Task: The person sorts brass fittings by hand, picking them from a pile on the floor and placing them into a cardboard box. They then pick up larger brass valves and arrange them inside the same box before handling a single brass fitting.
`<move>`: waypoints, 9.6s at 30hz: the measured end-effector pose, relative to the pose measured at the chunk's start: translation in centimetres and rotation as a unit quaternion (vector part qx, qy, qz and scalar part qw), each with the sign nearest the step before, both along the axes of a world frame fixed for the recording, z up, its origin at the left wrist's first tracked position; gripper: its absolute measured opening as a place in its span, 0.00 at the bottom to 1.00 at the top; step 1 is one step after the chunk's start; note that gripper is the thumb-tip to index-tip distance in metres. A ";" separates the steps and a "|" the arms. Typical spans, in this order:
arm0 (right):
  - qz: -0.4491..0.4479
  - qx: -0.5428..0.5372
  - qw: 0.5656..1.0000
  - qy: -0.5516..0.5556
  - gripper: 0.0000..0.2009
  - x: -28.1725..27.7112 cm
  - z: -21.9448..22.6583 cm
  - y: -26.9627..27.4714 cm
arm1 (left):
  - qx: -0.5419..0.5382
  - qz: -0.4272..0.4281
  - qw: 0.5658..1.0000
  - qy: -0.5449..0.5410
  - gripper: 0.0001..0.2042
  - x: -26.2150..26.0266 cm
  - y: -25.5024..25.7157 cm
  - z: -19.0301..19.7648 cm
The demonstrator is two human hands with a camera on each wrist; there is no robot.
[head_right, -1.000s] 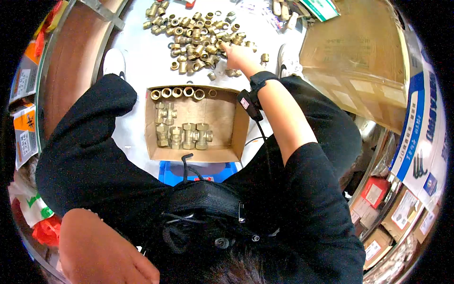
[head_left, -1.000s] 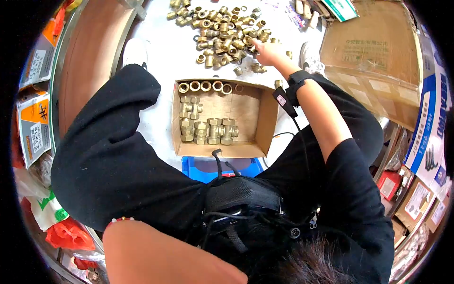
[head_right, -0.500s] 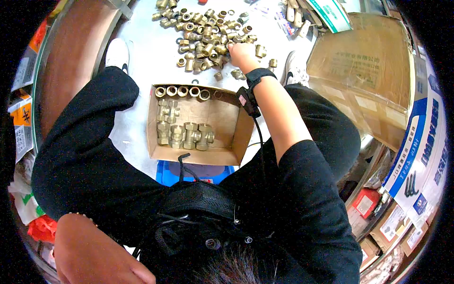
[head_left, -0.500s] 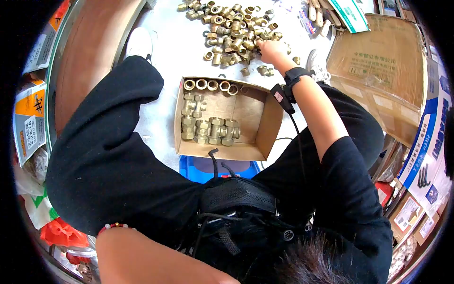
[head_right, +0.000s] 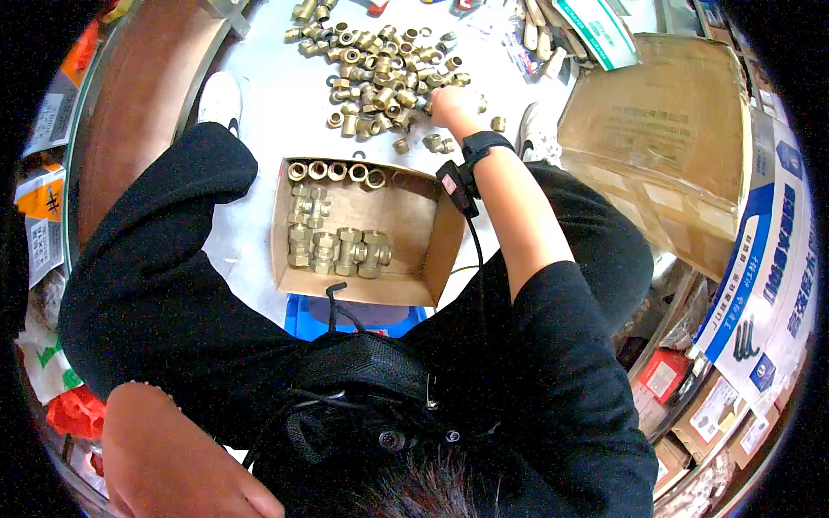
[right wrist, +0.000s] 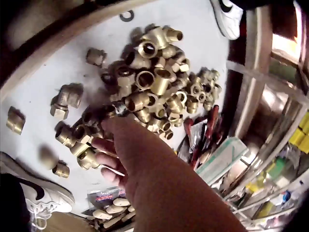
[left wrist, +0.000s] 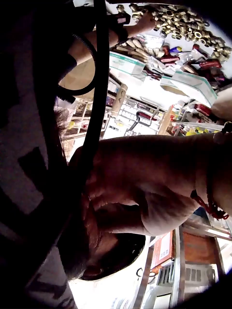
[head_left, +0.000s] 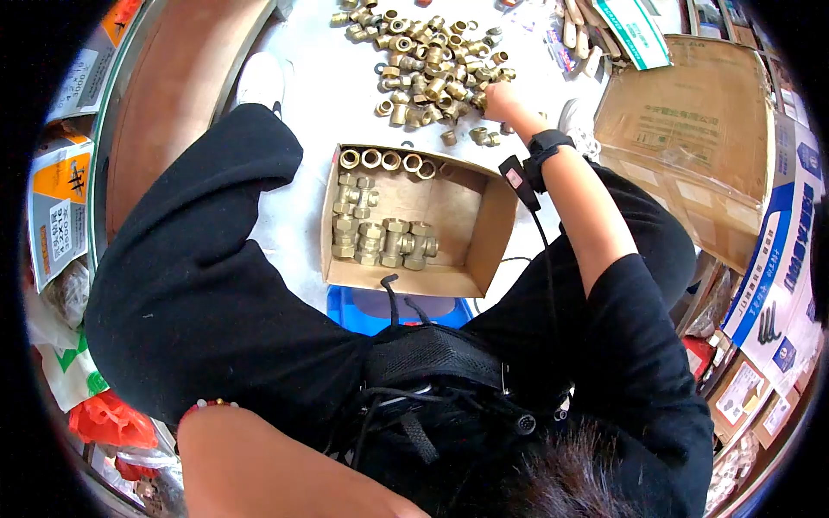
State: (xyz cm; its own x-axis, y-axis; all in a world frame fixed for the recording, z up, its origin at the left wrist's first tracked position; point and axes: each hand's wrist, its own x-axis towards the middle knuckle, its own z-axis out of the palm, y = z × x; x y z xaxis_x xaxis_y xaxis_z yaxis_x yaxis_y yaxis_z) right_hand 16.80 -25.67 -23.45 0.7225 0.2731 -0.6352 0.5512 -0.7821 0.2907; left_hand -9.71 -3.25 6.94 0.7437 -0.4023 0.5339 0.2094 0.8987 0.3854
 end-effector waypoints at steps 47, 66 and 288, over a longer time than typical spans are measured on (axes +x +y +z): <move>-0.373 0.625 0.213 0.652 0.15 -15.2 28.2 -0.7 | 0.710 0.449 0.515 -0.171 0.20 6.6 -5.0 -2.2; -0.292 0.658 0.479 0.502 0.15 -14.8 28.9 -0.4 | 0.706 0.404 0.576 -0.074 0.17 6.1 -3.9 -3.0; -0.229 0.700 0.673 -0.065 0.19 -16.0 7.1 -0.1 | 0.532 0.316 0.775 0.131 0.17 5.2 -0.9 -2.9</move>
State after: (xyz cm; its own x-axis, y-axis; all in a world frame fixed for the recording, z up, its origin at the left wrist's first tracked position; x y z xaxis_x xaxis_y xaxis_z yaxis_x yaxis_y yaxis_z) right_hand 0.80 -25.74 -16.32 0.9591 0.2679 0.0912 0.2012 -0.4188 -0.8855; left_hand -4.53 -4.12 4.06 0.9984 -0.0232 -0.0525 0.0538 0.0578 0.9969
